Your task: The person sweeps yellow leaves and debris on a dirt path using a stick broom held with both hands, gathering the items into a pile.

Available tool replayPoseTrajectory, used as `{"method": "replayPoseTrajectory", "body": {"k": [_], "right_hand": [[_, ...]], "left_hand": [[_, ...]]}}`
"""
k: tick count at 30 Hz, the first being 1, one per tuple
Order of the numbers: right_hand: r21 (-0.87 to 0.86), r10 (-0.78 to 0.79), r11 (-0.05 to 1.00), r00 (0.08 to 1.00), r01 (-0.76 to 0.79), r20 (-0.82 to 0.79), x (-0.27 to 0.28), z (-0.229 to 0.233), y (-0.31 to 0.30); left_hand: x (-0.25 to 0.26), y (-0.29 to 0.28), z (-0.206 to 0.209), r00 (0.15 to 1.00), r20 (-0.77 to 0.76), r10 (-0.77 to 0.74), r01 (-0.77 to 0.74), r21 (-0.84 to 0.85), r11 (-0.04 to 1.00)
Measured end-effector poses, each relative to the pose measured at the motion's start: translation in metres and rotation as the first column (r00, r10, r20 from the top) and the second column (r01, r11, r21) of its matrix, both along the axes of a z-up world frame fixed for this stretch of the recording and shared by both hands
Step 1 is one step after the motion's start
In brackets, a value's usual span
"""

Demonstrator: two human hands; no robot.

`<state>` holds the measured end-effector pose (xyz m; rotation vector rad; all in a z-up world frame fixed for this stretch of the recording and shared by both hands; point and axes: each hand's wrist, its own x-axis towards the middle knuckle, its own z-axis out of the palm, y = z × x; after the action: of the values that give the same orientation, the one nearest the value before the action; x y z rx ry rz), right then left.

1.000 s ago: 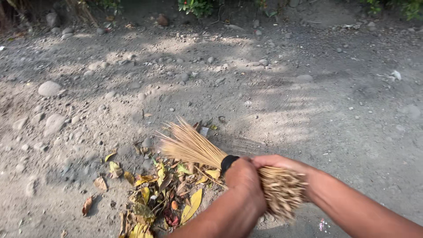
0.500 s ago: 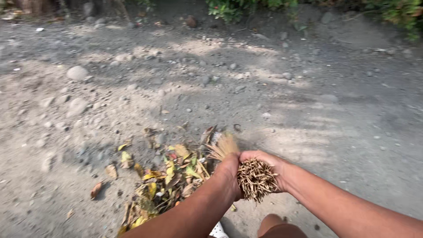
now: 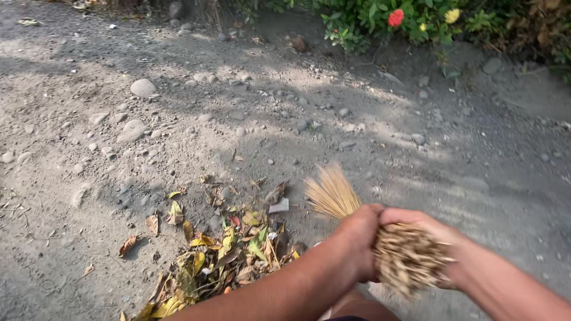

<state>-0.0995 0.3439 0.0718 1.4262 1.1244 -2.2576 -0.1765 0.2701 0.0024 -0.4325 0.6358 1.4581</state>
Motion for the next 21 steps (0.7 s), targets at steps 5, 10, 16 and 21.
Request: {"method": "replayPoseTrajectory", "body": {"k": [5, 10, 16, 21], "right_hand": [[-0.022, 0.125, 0.992, 0.992, -0.125, 0.000, -0.076, -0.071, 0.024], [-0.154, 0.342, 0.914, 0.916, -0.376, -0.210, -0.114, -0.075, 0.045], [-0.187, 0.287, 0.937, 0.955, -0.296, -0.073, -0.103, -0.008, 0.095], [-0.094, 0.339, 0.933, 0.936, -0.348, -0.096, -0.118, -0.001, 0.115]], "left_hand": [[-0.077, 0.006, -0.050, 0.994, -0.066, -0.089, 0.078, -0.158, 0.984], [-0.085, -0.002, 0.002, 0.910, -0.161, 0.383, -0.415, -0.385, 0.825], [-0.064, 0.059, 0.058, 0.837, -0.472, 0.278, -0.508, -0.478, 0.717], [-0.091, 0.074, 0.029, 0.938, -0.093, 0.334, -0.346, -0.178, 0.921]]}}
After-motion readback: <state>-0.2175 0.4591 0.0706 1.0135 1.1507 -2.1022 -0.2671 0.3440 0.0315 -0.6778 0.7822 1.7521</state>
